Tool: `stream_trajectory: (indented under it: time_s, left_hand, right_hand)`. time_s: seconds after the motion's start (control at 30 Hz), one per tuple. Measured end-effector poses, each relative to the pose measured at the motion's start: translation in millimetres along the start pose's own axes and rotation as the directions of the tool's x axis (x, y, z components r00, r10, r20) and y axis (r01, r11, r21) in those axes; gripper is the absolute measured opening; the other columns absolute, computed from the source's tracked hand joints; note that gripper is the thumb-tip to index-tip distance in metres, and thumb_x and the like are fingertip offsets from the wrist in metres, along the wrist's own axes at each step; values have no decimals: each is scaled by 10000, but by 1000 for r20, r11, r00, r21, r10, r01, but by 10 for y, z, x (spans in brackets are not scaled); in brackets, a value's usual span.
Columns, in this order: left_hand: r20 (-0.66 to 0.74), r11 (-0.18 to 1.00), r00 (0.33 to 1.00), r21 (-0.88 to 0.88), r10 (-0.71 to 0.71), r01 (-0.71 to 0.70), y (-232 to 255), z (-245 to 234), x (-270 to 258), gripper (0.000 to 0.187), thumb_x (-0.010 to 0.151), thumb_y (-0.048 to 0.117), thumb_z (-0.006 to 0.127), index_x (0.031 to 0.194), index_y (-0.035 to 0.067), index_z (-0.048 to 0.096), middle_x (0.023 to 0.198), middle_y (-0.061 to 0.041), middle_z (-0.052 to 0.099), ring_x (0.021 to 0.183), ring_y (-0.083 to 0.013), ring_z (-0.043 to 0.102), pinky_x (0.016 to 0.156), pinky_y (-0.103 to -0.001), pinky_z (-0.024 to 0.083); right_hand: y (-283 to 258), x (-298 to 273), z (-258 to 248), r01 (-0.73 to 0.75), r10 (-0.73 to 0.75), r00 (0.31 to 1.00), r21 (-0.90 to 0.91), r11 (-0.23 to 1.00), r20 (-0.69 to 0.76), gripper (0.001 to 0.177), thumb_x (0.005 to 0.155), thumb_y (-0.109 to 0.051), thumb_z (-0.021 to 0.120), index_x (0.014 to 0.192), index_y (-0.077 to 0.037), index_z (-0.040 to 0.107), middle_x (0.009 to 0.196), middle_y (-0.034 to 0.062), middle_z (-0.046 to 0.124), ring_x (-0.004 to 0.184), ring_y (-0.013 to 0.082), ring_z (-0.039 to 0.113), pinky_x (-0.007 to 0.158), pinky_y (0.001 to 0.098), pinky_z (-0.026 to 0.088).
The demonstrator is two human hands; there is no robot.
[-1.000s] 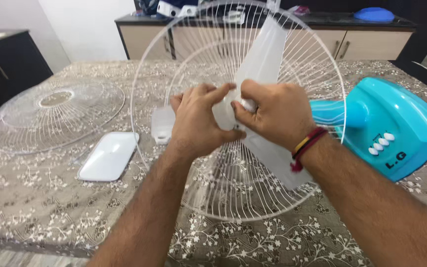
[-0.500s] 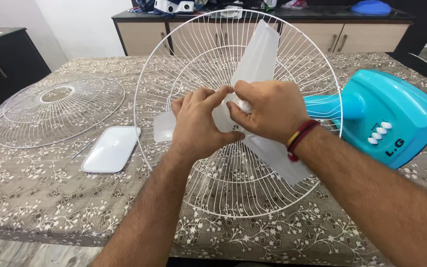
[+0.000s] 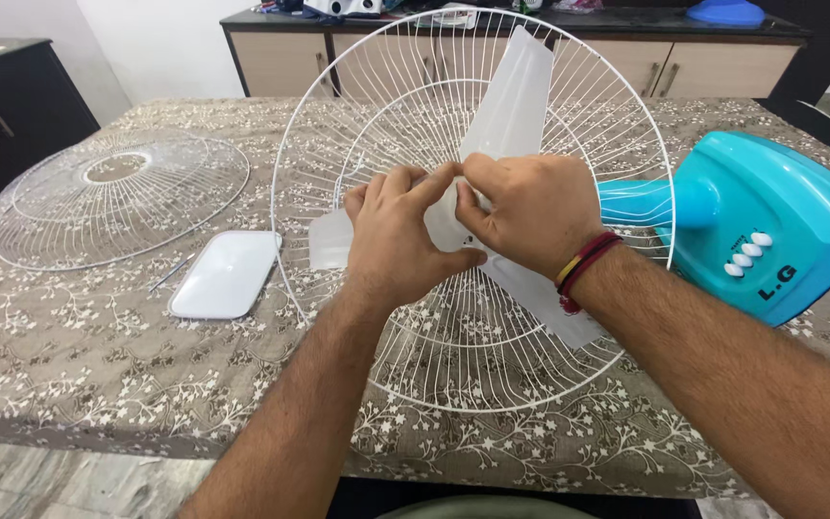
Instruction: The person disassembles a table fan by hand, removing the front grille, fan blades, central cap, and rear grille, then detaches the motor housing from the stand. The components are placed on the table.
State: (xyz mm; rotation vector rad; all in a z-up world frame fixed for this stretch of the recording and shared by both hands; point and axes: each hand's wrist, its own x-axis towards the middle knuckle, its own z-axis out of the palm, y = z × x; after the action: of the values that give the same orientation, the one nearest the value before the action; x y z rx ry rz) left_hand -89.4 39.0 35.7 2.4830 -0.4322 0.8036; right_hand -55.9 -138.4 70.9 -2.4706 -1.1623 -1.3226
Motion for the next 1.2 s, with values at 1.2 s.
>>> stream_trajectory:
  time_s: [1.2]
  left_hand:
    - [-174, 999, 984, 23, -19, 23, 56, 183, -40, 904, 670, 521, 905, 1411, 132, 563, 1380, -150, 542, 1357, -293, 426, 1115, -549, 199]
  right_hand:
    - [162, -74, -122, -115, 105, 993, 257, 959, 54, 291, 851, -344, 854, 1021, -121, 776, 899, 85, 714, 941, 251, 659, 829, 406, 529]
